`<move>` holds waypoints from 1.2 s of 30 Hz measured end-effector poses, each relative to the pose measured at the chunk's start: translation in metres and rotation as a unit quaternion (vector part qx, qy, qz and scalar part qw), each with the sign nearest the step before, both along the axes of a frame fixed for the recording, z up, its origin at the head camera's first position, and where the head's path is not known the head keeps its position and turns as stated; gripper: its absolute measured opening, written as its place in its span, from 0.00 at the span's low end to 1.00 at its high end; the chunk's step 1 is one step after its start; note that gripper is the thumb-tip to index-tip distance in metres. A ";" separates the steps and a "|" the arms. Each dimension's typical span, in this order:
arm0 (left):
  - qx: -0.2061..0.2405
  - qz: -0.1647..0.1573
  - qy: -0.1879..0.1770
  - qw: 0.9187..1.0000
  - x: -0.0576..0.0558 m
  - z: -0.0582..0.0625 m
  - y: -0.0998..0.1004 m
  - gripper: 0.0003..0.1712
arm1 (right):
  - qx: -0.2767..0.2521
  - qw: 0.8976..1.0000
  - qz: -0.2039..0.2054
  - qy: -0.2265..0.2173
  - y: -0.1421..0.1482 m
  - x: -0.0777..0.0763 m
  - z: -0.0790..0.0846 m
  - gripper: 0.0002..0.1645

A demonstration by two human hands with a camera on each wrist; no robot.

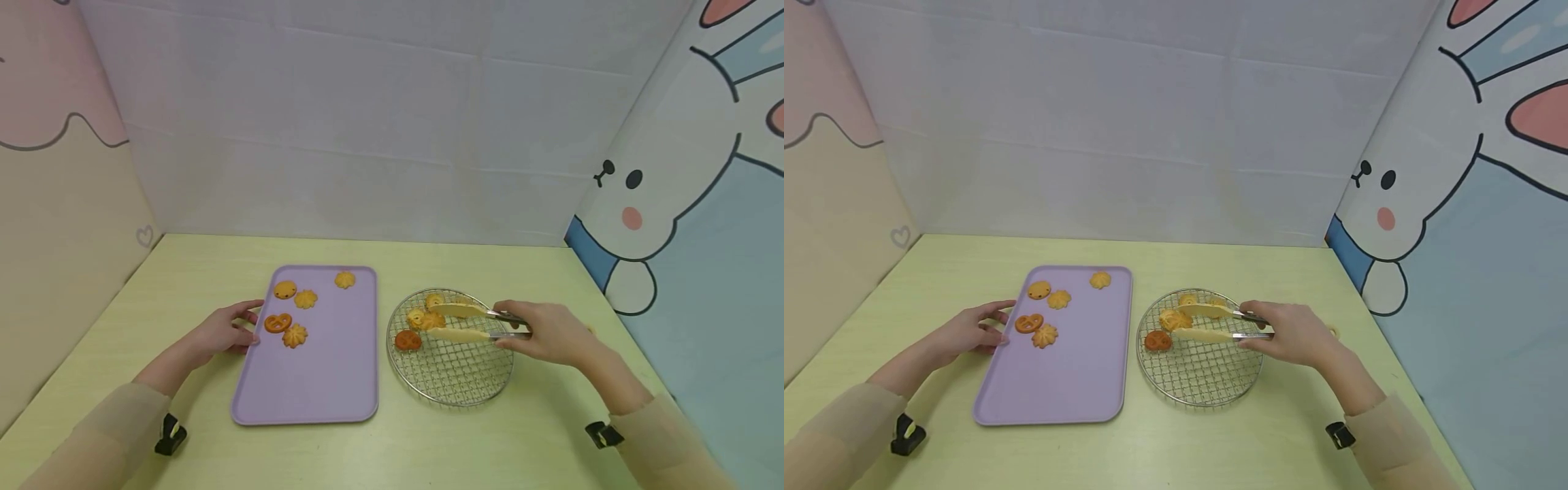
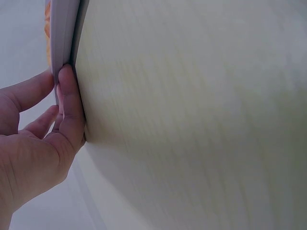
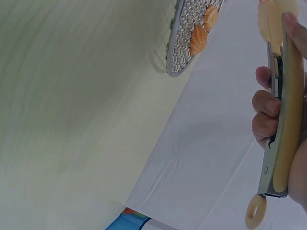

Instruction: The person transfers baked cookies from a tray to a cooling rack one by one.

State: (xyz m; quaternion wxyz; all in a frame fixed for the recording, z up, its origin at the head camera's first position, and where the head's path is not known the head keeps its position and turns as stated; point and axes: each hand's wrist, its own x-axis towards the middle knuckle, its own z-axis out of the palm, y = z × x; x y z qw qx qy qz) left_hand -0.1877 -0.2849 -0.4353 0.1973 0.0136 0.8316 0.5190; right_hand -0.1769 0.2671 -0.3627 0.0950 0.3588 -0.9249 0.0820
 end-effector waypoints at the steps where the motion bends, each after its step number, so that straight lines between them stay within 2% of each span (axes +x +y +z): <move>1: 0.001 0.000 0.000 1.000 0.000 0.000 0.000 0.44 | 0.000 1.000 0.001 0.001 0.001 0.000 -0.002 0.29; 8: 0.005 -0.001 -0.001 1.000 0.001 0.001 0.000 0.43 | 0.006 1.000 -0.008 -0.013 0.006 0.001 -0.011 0.30; 19: -0.005 -0.002 -0.002 1.000 0.000 0.002 0.000 0.44 | 0.035 0.998 -0.027 -0.035 0.007 -0.006 -0.027 0.30; 27: -0.009 -0.002 -0.003 1.000 0.000 0.003 0.001 0.45 | 0.054 0.996 -0.037 -0.058 0.007 -0.011 -0.032 0.31; 36: -0.009 -0.005 0.000 1.000 0.002 0.003 0.001 0.45 | 0.060 0.996 -0.028 -0.061 0.004 -0.014 -0.036 0.31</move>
